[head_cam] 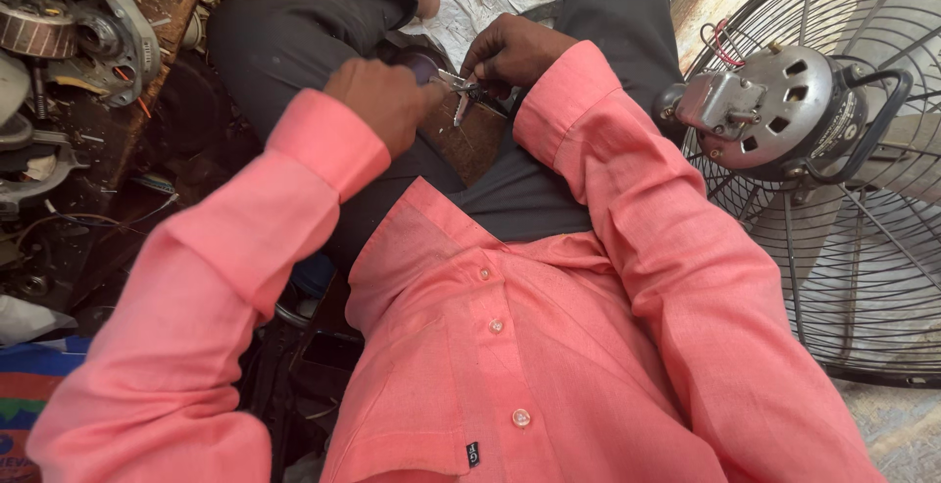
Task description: The person manipulates a small metal motor component, using pliers to pull at internal wires and then a screwdriver to tighten a small screw on the assembly.
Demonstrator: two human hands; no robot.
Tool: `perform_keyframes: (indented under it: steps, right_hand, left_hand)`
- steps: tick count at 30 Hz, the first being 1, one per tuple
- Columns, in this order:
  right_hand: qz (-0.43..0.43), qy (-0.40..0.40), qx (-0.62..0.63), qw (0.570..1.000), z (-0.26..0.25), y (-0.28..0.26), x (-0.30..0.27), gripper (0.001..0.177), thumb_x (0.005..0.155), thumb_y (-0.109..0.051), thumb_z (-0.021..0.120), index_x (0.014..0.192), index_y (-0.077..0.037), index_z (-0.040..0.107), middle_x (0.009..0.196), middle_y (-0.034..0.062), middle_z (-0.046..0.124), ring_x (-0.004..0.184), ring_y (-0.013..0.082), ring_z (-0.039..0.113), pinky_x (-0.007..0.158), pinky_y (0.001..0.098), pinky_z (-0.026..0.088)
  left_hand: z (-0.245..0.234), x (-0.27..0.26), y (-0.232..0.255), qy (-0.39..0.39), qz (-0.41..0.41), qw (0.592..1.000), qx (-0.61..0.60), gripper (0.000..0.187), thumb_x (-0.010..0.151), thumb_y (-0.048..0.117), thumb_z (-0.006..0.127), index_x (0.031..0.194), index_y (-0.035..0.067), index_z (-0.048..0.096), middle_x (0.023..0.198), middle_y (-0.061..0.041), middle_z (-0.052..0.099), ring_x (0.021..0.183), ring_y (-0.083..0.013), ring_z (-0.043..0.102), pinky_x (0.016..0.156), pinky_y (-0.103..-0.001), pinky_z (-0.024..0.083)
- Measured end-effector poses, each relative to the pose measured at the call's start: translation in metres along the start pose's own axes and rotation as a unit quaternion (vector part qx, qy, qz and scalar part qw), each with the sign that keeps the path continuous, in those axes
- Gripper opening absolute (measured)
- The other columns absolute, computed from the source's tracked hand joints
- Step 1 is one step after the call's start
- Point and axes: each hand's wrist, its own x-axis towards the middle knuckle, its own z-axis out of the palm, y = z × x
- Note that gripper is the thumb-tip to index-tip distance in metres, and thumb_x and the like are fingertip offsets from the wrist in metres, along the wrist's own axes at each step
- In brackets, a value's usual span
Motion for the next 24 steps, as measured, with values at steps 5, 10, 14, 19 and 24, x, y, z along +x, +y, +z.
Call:
perform_keyframes:
  steps: [5,10,14,19,24]
  right_hand:
    - [0.0,-0.01,0.016,1.0,-0.001,0.01,0.005,0.026,0.092,0.001,0.061,0.112,-0.001,0.077,0.083,0.009,0.074,0.068,0.0146,0.071,0.064,0.0298,0.06]
    - [0.001,-0.024,0.049,0.998,-0.001,0.019,0.01,0.025,0.094,-0.001,0.06,0.114,0.0,0.076,0.087,0.0079,0.075,0.07,0.0137,0.069,0.064,0.0294,0.06]
    - [0.014,-0.032,0.08,0.996,-0.003,0.039,0.022,0.024,0.097,-0.004,0.062,0.116,-0.001,0.075,0.086,0.0075,0.074,0.072,0.0143,0.07,0.065,0.0307,0.059]
    - [0.004,0.003,0.061,0.998,-0.012,0.055,0.045,0.024,0.096,-0.004,0.062,0.116,0.0,0.074,0.085,0.0078,0.073,0.069,0.0151,0.068,0.062,0.031,0.056]
    - [-0.013,0.027,0.079,0.996,-0.008,0.039,0.058,0.025,0.094,-0.005,0.063,0.116,0.001,0.074,0.083,0.0081,0.072,0.067,0.0158,0.065,0.059,0.0313,0.054]
  left_hand:
    - [0.03,-0.018,0.009,0.128,0.027,0.991,0.019,0.055,0.082,0.011,0.061,0.136,0.019,0.065,0.085,-0.011,0.066,0.071,-0.0306,0.069,0.056,-0.046,0.055]
    - [0.058,-0.025,0.01,0.243,0.054,0.963,0.1,0.044,0.093,0.016,0.059,0.136,0.013,0.066,0.082,-0.007,0.06,0.067,-0.0238,0.064,0.053,-0.041,0.052]
    - [0.07,-0.023,0.011,0.313,0.063,0.939,0.131,0.039,0.095,0.017,0.057,0.132,0.011,0.068,0.077,-0.005,0.059,0.062,-0.0225,0.061,0.048,-0.039,0.048]
    - [0.096,0.007,0.008,0.247,0.042,0.968,0.036,0.023,0.098,0.02,0.054,0.104,0.003,0.068,0.071,-0.011,0.067,0.059,-0.0297,0.068,0.047,-0.048,0.05]
    - [0.096,0.039,0.008,-0.006,-0.015,0.993,-0.115,0.029,0.085,0.025,0.059,0.1,0.007,0.076,0.1,-0.02,0.076,0.09,-0.0342,0.075,0.074,-0.051,0.06]
